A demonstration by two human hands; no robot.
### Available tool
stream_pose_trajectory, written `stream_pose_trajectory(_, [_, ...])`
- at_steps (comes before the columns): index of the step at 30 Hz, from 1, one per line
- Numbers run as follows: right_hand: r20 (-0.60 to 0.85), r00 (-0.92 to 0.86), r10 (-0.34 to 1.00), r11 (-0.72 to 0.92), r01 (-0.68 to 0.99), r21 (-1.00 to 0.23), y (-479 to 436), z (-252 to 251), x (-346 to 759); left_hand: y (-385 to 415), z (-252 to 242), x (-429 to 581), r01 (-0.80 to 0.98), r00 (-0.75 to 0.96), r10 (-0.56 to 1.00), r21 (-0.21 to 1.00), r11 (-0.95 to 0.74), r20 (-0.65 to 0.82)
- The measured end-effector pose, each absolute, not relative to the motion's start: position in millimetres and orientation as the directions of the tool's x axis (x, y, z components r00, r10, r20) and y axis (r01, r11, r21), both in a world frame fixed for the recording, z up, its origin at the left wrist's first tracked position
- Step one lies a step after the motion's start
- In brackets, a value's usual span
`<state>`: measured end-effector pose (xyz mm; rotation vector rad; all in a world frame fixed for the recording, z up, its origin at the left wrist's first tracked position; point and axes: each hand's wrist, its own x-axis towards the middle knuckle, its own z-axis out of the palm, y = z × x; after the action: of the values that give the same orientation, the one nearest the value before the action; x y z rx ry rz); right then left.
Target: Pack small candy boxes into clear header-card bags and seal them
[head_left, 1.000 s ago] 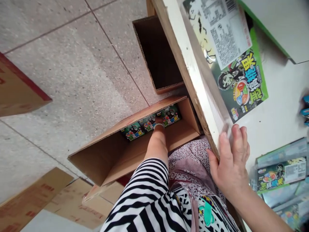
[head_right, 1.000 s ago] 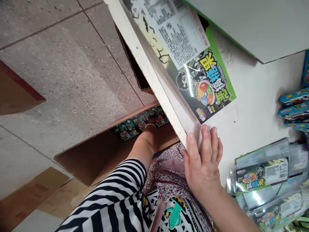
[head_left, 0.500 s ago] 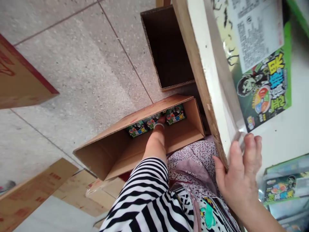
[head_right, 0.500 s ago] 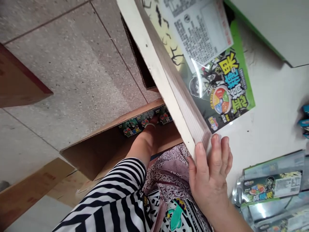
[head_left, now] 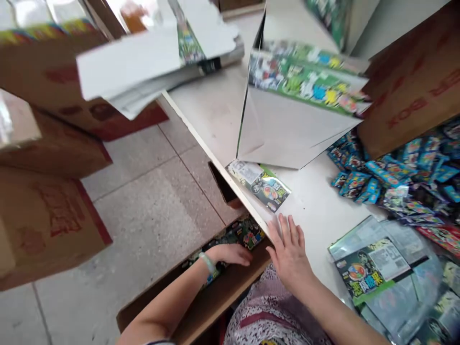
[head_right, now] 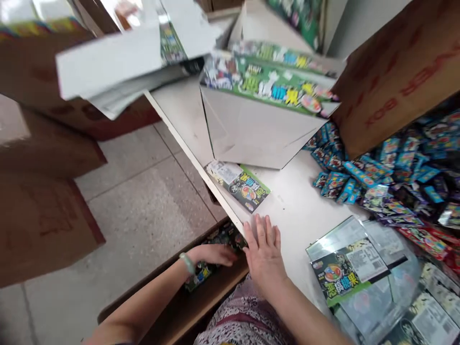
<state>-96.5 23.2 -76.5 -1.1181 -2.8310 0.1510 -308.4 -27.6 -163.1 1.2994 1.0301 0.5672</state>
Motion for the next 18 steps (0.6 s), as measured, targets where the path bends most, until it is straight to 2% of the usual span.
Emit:
stream_pose_trajectory(2, [0.07, -0.73, 0.68, 0.729, 0.665, -0.162, 24.0, -77.8, -97.5, -18.1, -119.3, -337.8, 0.178, 0.518, 0.823, 0.97, 0.164, -0.234])
stream_pose_trajectory(3, [0.078, -0.73, 0.679, 0.73, 0.66, -0.178, 23.7, -78.3, -97.5, -8.8, -94.3, -353.9, 0.169, 0.483, 0.853, 0.977, 0.13, -0.197])
stream_pose_trajectory(4, [0.09, -0.729, 0.679, 0.73, 0.656, -0.193, 22.8, -78.7, -97.2, 4.2, -68.4, -369.4, 0.162, 0.371, 0.918, 0.983, 0.083, -0.139])
stream_pose_trajectory(5, [0.11, -0.726, 0.678, 0.73, 0.65, -0.21, 21.4, -79.0, -96.5, 20.7, -42.6, -383.0, 0.159, 0.12, 0.993, 0.987, -0.022, 0.003])
stream_pose_trajectory(6, [0.135, -0.725, 0.676, 0.733, 0.641, -0.227, 19.7, -79.2, -95.4, 40.1, -18.2, -394.0, 0.202, -0.148, 0.978, 0.972, -0.116, 0.147])
stream_pose_trajectory(7, [0.16, -0.724, 0.671, 0.737, 0.63, -0.246, 18.4, -79.6, -94.1, 61.5, 3.4, -401.8, 0.258, -0.338, 0.902, 0.948, -0.185, 0.268])
stream_pose_trajectory(8, [0.193, -0.721, 0.666, 0.743, 0.615, -0.265, 18.5, -79.9, -92.7, 83.7, 21.4, -406.3, 0.302, -0.403, 0.853, 0.928, -0.218, 0.331])
stream_pose_trajectory(9, [0.233, -0.712, 0.663, 0.746, 0.6, -0.288, 21.2, -80.2, -91.7, 105.4, 35.2, -407.7, 0.324, -0.434, 0.832, 0.921, -0.214, 0.346])
stream_pose_trajectory(11, [0.344, -0.651, 0.677, 0.735, 0.568, -0.371, 39.0, -78.7, -91.5, 142.6, 51.0, -402.9, 0.329, -0.462, 0.845, 0.937, -0.118, 0.268])
stream_pose_trajectory(14, [0.495, -0.464, 0.735, 0.678, 0.509, -0.529, 102.1, -62.6, -96.9, 173.8, 55.4, -388.3, 0.396, -0.456, 0.854, 0.917, -0.056, 0.249])
stream_pose_trajectory(15, [0.498, -0.409, 0.765, 0.644, 0.503, -0.576, 129.6, -52.2, -99.4, 177.9, 55.7, -384.2, 0.426, -0.458, 0.846, 0.903, -0.06, 0.273])
stream_pose_trajectory(17, [0.327, -0.241, 0.914, 0.396, 0.345, -0.851, 183.3, -26.2, -104.6, 180.8, 59.2, -379.4, 0.476, -0.478, 0.815, 0.877, -0.072, 0.327])
stream_pose_trajectory(18, [0.302, -0.219, 0.928, 0.36, 0.312, -0.879, 205.5, -12.2, -107.8, 180.9, 63.2, -378.6, 0.492, -0.491, 0.798, 0.867, -0.075, 0.348])
